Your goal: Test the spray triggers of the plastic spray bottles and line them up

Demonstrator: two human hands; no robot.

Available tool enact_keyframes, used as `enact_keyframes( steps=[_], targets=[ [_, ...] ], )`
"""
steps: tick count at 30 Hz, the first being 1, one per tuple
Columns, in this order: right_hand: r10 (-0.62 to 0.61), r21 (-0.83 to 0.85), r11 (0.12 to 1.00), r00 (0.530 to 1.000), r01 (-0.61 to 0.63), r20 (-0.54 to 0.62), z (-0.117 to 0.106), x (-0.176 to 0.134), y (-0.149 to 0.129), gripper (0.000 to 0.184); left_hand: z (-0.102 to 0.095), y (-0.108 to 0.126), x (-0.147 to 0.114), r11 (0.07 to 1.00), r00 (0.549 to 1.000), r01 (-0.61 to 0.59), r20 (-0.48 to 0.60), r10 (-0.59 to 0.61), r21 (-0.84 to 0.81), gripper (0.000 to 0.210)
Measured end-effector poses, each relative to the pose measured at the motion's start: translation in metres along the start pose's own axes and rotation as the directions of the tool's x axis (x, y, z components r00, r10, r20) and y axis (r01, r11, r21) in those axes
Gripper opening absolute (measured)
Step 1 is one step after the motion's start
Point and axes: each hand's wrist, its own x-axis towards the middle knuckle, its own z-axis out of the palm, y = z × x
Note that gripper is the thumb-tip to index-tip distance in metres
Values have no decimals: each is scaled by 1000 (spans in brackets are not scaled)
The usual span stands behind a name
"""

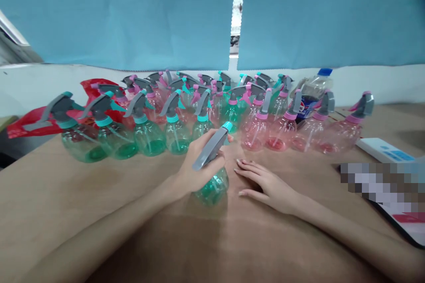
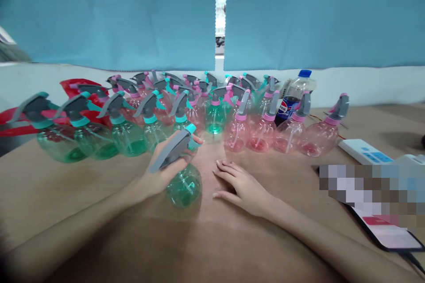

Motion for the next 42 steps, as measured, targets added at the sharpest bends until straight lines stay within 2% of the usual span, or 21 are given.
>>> enact_keyframes(
  steps=[12, 21, 26, 34, 37, 42],
  targets=[
    [7, -11, 1000, 999, -7, 38, -4, 1, -2, 56, -2, 2, 1, 998, 1000, 26, 1, -26, 50, 26],
    [4, -11, 1000, 1000, -4, 10, -5, 1, -3, 51, -4, 1, 2, 995, 998, -54, 17, 53, 83, 17],
    [-7, -36, 999, 1000, 7, 0, -5, 0, -2, 50, -4, -1, 3, 988, 993, -114, -9, 116, 100, 12],
    [-27, -67, 997, 1000, 26, -1, -4, 2, -1, 49, -5, -2, 3, 984, 990, -138, -13, 140, 108, 9],
    [-29, -58, 998, 1000, 28, -3, -4, 2, -1, 49, -4, -3, 4, 987, 993, -113, -17, 116, 112, 14],
    [-21, -72, 997, 1000, 22, 7, -5, 1, -2, 49, -4, -4, 4, 999, 999, -38, 16, 37, 30, 36]
  ],
)
